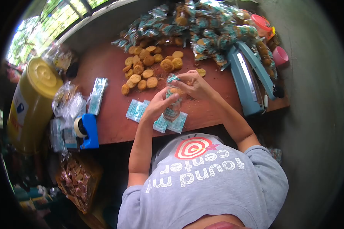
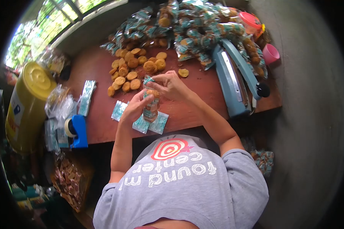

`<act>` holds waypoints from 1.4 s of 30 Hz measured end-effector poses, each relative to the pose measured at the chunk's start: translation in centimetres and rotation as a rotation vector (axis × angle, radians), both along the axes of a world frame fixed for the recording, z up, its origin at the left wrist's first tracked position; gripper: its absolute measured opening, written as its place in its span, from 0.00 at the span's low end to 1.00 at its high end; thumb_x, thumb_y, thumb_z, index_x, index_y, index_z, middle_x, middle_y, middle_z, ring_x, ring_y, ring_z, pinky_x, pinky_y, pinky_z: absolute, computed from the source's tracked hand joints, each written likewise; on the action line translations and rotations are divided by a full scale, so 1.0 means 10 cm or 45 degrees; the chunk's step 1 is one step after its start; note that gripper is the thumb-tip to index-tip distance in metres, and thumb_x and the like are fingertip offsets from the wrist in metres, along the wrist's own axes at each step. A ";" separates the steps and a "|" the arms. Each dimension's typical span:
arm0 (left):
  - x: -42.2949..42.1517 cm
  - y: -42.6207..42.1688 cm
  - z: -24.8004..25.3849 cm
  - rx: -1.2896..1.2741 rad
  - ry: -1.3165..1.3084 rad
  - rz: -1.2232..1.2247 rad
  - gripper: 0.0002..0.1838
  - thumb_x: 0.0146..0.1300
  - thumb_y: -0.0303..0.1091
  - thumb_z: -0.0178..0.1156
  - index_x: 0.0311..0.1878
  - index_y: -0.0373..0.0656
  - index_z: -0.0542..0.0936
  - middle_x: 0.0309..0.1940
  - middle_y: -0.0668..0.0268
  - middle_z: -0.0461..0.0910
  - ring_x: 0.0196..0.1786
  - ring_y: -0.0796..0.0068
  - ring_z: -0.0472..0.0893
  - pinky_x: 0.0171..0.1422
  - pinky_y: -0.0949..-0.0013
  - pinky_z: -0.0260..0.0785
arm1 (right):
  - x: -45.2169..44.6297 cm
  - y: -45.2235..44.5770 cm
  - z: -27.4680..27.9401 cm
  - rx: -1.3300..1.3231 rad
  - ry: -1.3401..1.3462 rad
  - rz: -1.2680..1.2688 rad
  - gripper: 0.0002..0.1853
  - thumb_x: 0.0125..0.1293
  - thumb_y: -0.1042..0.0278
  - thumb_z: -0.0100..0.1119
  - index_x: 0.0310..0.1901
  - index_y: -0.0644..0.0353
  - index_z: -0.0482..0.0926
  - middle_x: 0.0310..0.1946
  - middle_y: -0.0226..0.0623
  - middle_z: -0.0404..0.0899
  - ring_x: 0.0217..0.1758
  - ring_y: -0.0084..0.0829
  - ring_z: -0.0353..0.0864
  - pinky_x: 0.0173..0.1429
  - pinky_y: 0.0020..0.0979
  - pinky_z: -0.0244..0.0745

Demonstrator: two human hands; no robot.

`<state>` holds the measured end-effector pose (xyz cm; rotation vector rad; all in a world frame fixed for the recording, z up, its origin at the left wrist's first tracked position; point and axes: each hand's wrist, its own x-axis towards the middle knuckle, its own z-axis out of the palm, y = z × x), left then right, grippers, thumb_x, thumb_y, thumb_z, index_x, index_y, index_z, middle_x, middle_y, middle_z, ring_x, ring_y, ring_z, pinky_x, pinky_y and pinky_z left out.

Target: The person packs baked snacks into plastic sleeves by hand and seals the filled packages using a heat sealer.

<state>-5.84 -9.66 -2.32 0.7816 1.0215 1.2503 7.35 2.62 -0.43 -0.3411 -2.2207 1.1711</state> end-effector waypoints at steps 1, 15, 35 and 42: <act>0.02 0.05 -0.01 0.098 0.142 -0.066 0.17 0.60 0.40 0.60 0.47 0.40 0.74 0.36 0.72 0.76 0.34 0.84 0.75 0.38 0.77 0.69 | 0.13 0.00 0.05 -0.219 -0.056 -0.029 0.14 0.60 0.58 0.57 0.31 0.61 0.81 0.19 0.38 0.77 0.18 0.28 0.73 0.28 0.28 0.64; 1.11 1.38 0.02 0.175 0.531 -0.856 0.23 0.58 0.49 0.60 0.47 0.38 0.75 0.36 0.70 0.77 0.39 0.83 0.75 0.44 0.77 0.68 | 2.03 0.09 0.83 0.470 0.161 -1.345 0.15 0.58 0.68 0.60 0.48 0.59 0.77 0.33 0.35 0.76 0.40 0.26 0.74 0.50 0.29 0.65; 1.29 2.28 -0.15 -0.116 0.764 -1.164 0.41 0.50 0.67 0.56 0.49 0.34 0.77 0.44 0.54 0.77 0.45 0.65 0.79 0.47 0.63 0.72 | 2.10 0.15 0.19 0.603 -0.175 -1.521 0.17 0.51 0.79 0.49 0.44 0.59 0.77 0.41 0.38 0.77 0.46 0.40 0.74 0.51 0.36 0.69; 1.11 2.03 -0.13 -0.003 0.724 -1.123 0.37 0.53 0.64 0.57 0.51 0.36 0.74 0.40 0.61 0.78 0.44 0.71 0.77 0.50 0.66 0.69 | 2.06 0.12 0.20 0.554 -0.135 -1.492 0.17 0.50 0.81 0.47 0.43 0.59 0.77 0.39 0.37 0.78 0.44 0.38 0.75 0.49 0.35 0.69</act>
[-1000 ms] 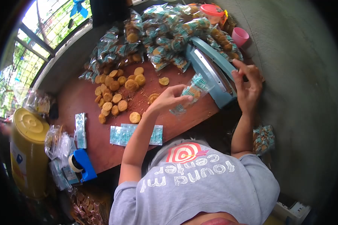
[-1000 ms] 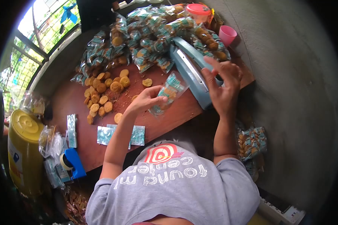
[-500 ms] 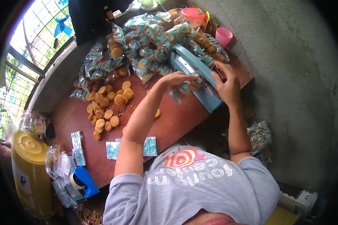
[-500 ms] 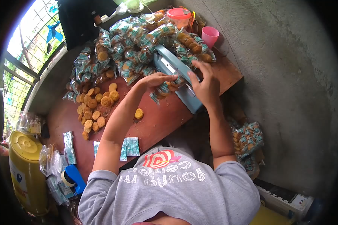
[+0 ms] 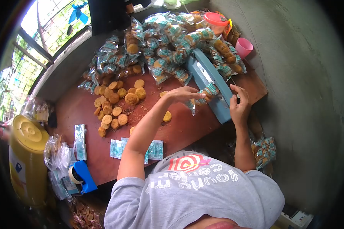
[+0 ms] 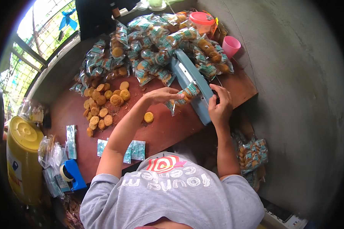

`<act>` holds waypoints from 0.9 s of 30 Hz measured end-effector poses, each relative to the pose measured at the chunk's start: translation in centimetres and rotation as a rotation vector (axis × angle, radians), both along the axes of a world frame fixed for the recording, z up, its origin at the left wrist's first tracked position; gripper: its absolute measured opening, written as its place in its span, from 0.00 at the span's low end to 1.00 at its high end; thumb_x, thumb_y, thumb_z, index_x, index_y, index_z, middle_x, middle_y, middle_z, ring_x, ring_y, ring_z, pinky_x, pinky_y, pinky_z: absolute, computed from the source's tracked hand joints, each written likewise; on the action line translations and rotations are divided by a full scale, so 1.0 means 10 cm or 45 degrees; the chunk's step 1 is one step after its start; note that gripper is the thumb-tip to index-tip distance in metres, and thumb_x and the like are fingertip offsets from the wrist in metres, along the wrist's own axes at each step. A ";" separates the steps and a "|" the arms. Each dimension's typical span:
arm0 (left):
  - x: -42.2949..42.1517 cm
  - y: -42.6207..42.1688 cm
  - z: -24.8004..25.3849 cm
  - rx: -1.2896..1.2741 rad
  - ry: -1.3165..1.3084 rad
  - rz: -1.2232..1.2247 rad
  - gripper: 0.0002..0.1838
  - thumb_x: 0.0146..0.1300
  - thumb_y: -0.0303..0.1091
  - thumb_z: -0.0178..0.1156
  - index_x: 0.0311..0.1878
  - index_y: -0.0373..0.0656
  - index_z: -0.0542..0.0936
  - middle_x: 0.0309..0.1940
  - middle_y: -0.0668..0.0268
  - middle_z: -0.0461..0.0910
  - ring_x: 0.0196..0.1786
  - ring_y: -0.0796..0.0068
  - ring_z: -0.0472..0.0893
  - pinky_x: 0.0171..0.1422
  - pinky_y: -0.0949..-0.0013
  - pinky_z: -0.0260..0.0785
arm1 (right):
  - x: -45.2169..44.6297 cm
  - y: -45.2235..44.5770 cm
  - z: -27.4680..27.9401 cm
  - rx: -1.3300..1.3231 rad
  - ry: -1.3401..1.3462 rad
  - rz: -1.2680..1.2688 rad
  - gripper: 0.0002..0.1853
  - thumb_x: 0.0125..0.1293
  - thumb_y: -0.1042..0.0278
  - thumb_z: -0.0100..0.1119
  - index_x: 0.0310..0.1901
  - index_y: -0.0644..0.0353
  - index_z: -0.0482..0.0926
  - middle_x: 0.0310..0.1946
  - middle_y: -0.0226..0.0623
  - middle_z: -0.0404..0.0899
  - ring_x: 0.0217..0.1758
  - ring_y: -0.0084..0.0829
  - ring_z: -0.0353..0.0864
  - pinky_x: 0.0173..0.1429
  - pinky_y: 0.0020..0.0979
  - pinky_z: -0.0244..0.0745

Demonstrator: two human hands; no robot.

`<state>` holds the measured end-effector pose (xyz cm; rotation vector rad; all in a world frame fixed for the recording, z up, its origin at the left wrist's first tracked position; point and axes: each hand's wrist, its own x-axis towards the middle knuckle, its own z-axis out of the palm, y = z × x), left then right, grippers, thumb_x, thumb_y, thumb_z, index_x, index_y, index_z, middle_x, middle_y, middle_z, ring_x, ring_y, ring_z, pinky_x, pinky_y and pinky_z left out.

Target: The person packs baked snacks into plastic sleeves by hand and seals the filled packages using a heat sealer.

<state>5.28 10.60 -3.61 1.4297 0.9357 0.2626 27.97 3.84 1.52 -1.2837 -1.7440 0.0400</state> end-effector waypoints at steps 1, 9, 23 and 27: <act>-0.02 -0.03 0.03 -0.139 -0.053 -0.045 0.37 0.53 0.64 0.57 0.49 0.36 0.75 0.40 0.61 0.78 0.44 0.72 0.78 0.50 0.66 0.70 | 0.00 0.00 0.00 -0.004 0.013 -0.005 0.17 0.49 0.82 0.47 0.42 0.59 0.77 0.39 0.36 0.78 0.43 0.37 0.75 0.49 0.35 0.69; -0.06 -0.19 -0.08 -0.128 -0.206 0.052 0.31 0.54 0.59 0.60 0.46 0.38 0.75 0.37 0.64 0.78 0.42 0.76 0.77 0.46 0.71 0.70 | -0.05 -0.04 -0.05 -0.005 0.123 -0.008 0.16 0.53 0.81 0.49 0.44 0.59 0.77 0.37 0.35 0.80 0.43 0.35 0.77 0.49 0.34 0.68; -0.58 -0.55 0.60 0.342 -0.087 -0.187 0.29 0.48 0.44 0.69 0.52 0.41 0.74 0.41 0.67 0.78 0.46 0.77 0.74 0.52 0.70 0.66 | -0.28 -0.35 0.53 0.602 0.175 0.115 0.14 0.60 0.78 0.53 0.49 0.65 0.72 0.39 0.35 0.80 0.48 0.32 0.76 0.62 0.39 0.58; -1.28 -0.62 1.23 0.144 -0.359 -0.064 0.31 0.46 0.38 0.71 0.52 0.35 0.73 0.43 0.66 0.77 0.42 0.79 0.75 0.46 0.73 0.70 | -0.35 -0.45 0.61 0.630 0.343 0.244 0.15 0.61 0.79 0.50 0.50 0.69 0.67 0.35 0.39 0.77 0.42 0.32 0.75 0.58 0.39 0.64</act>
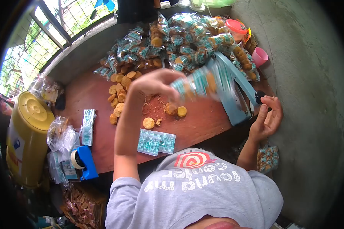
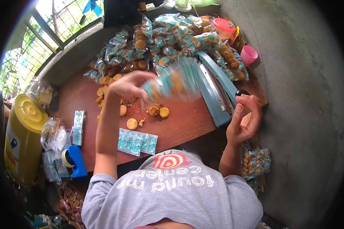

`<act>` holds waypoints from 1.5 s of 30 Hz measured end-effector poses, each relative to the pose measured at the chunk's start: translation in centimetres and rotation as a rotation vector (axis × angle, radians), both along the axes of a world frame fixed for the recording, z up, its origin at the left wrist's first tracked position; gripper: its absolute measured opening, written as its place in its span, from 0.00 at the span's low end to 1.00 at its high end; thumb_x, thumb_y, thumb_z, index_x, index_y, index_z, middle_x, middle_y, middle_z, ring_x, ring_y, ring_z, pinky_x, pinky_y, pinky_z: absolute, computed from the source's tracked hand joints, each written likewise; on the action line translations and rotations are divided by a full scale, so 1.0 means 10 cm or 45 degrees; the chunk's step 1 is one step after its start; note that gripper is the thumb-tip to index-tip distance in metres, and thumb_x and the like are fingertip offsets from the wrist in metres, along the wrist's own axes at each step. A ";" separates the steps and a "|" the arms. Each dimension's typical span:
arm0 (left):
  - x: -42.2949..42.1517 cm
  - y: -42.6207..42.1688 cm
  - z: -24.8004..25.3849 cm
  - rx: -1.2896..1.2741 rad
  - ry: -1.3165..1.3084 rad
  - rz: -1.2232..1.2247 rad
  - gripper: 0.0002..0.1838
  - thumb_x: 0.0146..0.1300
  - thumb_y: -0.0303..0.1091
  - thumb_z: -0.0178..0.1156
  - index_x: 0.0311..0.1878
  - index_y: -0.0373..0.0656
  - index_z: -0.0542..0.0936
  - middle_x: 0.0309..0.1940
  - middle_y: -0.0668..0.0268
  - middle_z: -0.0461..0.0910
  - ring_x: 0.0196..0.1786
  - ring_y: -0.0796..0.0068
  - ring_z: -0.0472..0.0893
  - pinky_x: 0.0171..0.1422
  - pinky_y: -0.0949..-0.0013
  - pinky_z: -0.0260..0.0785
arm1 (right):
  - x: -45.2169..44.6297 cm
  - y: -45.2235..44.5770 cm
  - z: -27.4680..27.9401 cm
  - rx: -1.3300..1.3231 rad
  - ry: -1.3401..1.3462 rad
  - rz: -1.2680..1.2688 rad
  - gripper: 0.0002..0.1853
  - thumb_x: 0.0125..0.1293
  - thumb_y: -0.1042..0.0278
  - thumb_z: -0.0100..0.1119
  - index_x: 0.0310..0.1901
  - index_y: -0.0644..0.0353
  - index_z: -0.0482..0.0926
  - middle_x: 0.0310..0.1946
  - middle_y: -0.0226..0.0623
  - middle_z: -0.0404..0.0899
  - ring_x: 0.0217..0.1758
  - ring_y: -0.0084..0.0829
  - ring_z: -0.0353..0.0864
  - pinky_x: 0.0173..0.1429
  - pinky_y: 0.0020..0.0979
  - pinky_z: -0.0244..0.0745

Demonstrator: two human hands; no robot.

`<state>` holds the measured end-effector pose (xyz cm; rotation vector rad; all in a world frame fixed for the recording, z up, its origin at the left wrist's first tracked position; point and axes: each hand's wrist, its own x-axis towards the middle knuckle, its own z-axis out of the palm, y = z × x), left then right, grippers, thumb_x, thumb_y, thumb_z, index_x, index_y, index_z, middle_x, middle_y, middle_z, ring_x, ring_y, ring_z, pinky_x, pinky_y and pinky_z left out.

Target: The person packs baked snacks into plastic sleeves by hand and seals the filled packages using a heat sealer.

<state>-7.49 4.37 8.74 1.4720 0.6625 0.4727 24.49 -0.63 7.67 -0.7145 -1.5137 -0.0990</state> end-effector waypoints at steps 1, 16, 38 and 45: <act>-0.12 0.04 0.02 0.202 -0.244 0.218 0.30 0.50 0.41 0.68 0.53 0.36 0.72 0.44 0.64 0.76 0.41 0.76 0.76 0.45 0.69 0.73 | 0.00 -0.01 0.02 -0.001 -0.026 0.000 0.15 0.61 0.80 0.50 0.50 0.70 0.66 0.34 0.39 0.76 0.39 0.32 0.75 0.56 0.38 0.66; -1.19 -1.17 -0.93 0.190 -0.612 1.543 0.13 0.64 0.40 0.47 0.31 0.42 0.72 0.26 0.64 0.76 0.28 0.75 0.75 0.33 0.73 0.68 | -0.58 0.19 -0.30 -0.408 -0.076 0.413 0.15 0.57 0.81 0.56 0.48 0.64 0.72 0.33 0.35 0.77 0.39 0.29 0.74 0.48 0.30 0.68; -0.93 -2.38 -1.48 0.865 1.247 1.748 0.07 0.51 0.29 0.62 0.33 0.39 0.79 0.37 0.59 0.81 0.34 0.72 0.80 0.34 0.69 0.70 | -2.84 0.20 -1.07 -0.442 -0.658 1.247 0.12 0.56 0.73 0.57 0.43 0.55 0.78 0.40 0.33 0.79 0.45 0.32 0.76 0.52 0.34 0.63; -0.61 -2.36 -1.33 0.265 -0.130 2.204 0.07 0.57 0.23 0.60 0.37 0.43 0.73 0.34 0.71 0.76 0.32 0.89 0.73 0.33 0.87 0.62 | -3.62 0.04 -1.46 -0.245 -1.260 1.221 0.25 0.48 0.71 0.54 0.53 0.50 0.72 0.56 0.37 0.69 0.64 0.38 0.61 0.66 0.47 0.49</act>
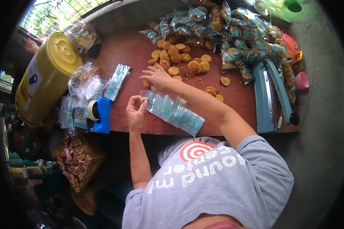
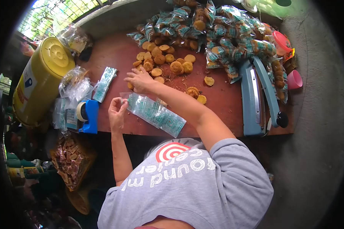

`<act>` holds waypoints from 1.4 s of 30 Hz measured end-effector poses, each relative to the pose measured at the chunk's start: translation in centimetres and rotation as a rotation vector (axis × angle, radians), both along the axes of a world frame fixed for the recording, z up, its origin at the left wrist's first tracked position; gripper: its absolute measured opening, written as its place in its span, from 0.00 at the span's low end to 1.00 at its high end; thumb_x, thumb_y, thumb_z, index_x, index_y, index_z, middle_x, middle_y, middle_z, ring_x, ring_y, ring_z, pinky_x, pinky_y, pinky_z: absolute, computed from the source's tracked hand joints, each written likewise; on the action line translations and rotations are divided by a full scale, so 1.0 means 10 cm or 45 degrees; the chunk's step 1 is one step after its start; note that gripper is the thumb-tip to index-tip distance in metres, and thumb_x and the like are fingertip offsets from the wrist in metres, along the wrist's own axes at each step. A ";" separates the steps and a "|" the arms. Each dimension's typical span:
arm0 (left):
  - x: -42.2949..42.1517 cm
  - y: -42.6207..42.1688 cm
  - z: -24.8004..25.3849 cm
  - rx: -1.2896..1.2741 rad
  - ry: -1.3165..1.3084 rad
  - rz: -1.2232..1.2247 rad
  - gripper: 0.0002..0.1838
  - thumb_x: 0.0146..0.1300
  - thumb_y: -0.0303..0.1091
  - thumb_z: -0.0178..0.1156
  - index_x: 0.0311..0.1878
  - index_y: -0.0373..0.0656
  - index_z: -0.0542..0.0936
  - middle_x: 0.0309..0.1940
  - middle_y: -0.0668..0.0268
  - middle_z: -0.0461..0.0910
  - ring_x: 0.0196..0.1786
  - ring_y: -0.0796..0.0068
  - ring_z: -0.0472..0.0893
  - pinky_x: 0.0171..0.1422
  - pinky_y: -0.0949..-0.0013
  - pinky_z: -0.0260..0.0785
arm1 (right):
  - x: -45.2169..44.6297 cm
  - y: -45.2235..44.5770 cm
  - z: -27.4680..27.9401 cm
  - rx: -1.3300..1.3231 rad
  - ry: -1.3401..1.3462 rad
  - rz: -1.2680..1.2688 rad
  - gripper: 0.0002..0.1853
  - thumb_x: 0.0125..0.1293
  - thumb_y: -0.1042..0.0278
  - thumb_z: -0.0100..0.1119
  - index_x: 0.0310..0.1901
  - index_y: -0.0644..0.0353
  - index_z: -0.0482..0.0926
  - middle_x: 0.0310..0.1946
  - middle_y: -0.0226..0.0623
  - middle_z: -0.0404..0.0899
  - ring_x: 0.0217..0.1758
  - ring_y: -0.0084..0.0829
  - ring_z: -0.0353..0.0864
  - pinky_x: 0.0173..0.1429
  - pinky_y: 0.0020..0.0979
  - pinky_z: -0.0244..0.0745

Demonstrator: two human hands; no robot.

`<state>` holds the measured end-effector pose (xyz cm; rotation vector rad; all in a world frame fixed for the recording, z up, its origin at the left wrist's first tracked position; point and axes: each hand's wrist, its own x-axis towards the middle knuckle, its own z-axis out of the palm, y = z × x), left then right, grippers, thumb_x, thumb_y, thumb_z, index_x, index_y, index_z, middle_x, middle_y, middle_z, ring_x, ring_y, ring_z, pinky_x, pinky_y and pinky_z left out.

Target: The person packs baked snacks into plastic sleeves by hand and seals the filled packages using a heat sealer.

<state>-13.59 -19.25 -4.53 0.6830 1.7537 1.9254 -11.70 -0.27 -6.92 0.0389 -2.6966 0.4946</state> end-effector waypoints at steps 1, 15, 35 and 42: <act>0.05 0.01 0.05 0.002 0.012 -0.003 0.07 0.57 0.23 0.60 0.37 0.43 0.73 0.34 0.71 0.76 0.32 0.89 0.73 0.33 0.87 0.62 | -0.04 0.00 -0.04 0.079 -0.106 0.006 0.26 0.47 0.73 0.53 0.53 0.50 0.72 0.57 0.38 0.68 0.64 0.38 0.61 0.67 0.47 0.49; 0.13 0.16 0.11 0.475 -0.524 -0.106 0.10 0.57 0.24 0.61 0.42 0.40 0.74 0.34 0.68 0.77 0.31 0.85 0.76 0.33 0.81 0.71 | 1.20 0.79 0.27 -0.553 0.048 -0.296 0.15 0.52 0.75 0.54 0.44 0.58 0.78 0.38 0.38 0.75 0.42 0.35 0.75 0.47 0.31 0.71; 0.64 0.82 0.13 0.303 -0.504 -0.352 0.09 0.57 0.25 0.61 0.42 0.37 0.78 0.36 0.66 0.80 0.38 0.81 0.78 0.44 0.78 0.71 | 1.64 0.37 0.73 -1.657 -0.277 -0.028 0.15 0.59 0.71 0.58 0.48 0.63 0.75 0.41 0.30 0.78 0.43 0.19 0.75 0.46 0.23 0.72; 0.59 0.79 -0.05 0.264 -0.680 -0.326 0.13 0.58 0.24 0.60 0.47 0.35 0.75 0.38 0.63 0.80 0.38 0.80 0.79 0.44 0.80 0.71 | 1.70 0.32 0.67 -1.588 0.050 -0.015 0.12 0.56 0.73 0.61 0.44 0.60 0.76 0.41 0.29 0.77 0.41 0.18 0.74 0.45 0.23 0.72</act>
